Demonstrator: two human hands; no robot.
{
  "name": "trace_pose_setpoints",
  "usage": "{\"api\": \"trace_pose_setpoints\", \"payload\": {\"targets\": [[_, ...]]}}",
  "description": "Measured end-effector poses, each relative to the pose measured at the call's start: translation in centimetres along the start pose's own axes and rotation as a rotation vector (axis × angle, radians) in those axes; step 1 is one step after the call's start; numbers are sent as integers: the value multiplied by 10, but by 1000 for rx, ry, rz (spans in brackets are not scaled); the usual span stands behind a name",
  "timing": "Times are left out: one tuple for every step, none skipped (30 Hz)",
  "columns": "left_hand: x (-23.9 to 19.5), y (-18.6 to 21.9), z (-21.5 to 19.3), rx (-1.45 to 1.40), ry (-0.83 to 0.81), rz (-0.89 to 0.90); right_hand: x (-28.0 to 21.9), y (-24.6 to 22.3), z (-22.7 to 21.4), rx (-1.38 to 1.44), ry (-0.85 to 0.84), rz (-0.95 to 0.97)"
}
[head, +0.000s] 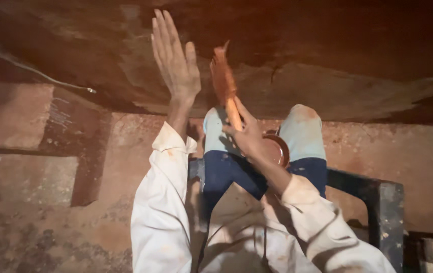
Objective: The person sits cross-legged and repeatedly dips a paintbrush into a small bowl of reddish paint, then applies the paint to a low wall or ceiling surface above. The person continues this cycle of dipping and brushing throughout the clip.
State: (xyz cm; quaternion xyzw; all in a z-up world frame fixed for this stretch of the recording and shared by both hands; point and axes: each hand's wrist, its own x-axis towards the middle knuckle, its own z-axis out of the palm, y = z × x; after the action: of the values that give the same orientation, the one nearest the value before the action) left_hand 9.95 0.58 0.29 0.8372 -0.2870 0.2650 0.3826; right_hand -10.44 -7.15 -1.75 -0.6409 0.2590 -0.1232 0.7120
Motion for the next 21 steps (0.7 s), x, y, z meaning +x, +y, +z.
{"api": "trace_pose_setpoints", "payload": {"targets": [[-1, 4, 0, -3, -11, -5, 1, 6, -13, -18, -61, -89], [-4, 8, 0, -12, -31, -10, -1, 9, -27, -37, -113, -173], [-6, 13, -1, -19, -45, -4, 2, 7, -43, -49, -83, -180], [-8, 19, 1, -28, -60, 5, 9, 1, -59, -59, -49, -189], [-10, 24, 2, -37, -75, 15, 14, -5, -73, -69, -15, -197], [-13, 30, 5, -28, -100, 13, 12, -12, -93, -67, 118, -56], [-17, 36, 8, -20, -124, 10, 8, -20, -113, -63, 249, 87], [-19, 41, 11, -11, -147, 5, 0, -27, -131, -25, 296, 85], [-19, 44, 14, -6, -153, 22, -10, -33, -148, 13, 343, 83], [-21, 46, 16, 2, -161, 33, -19, -37, -162, 13, 438, 48], [-23, 48, 18, 10, -170, 44, -26, -40, -174, 12, 531, 12], [-24, 49, 19, 6, -174, 50, -30, -42, -180, 76, 540, -46], [-25, 50, 19, 1, -179, 57, -35, -44, -186, 140, 549, -104], [-23, 50, 19, -3, -180, 73, -35, -45, -187, 212, 558, -171], [-21, 50, 19, 5, -177, 69, -32, -44, -184, 213, 553, -150], [-20, 49, 19, 11, -173, 61, -28, -43, -176, 211, 547, -129], [-18, 48, 19, 18, -169, 54, -22, -42, -167, 209, 541, -108], [-19, 46, 18, 37, -162, 49, -16, -39, -154, 149, 503, -51], [-19, 43, 17, 57, -155, 44, -10, -36, -139, 90, 465, 6], [-18, 41, 16, 78, -144, 41, -7, -32, -120, 9, 406, 21], [-19, 40, 16, 63, -139, 31, -7, -30, -105, -72, 346, 35]]}}
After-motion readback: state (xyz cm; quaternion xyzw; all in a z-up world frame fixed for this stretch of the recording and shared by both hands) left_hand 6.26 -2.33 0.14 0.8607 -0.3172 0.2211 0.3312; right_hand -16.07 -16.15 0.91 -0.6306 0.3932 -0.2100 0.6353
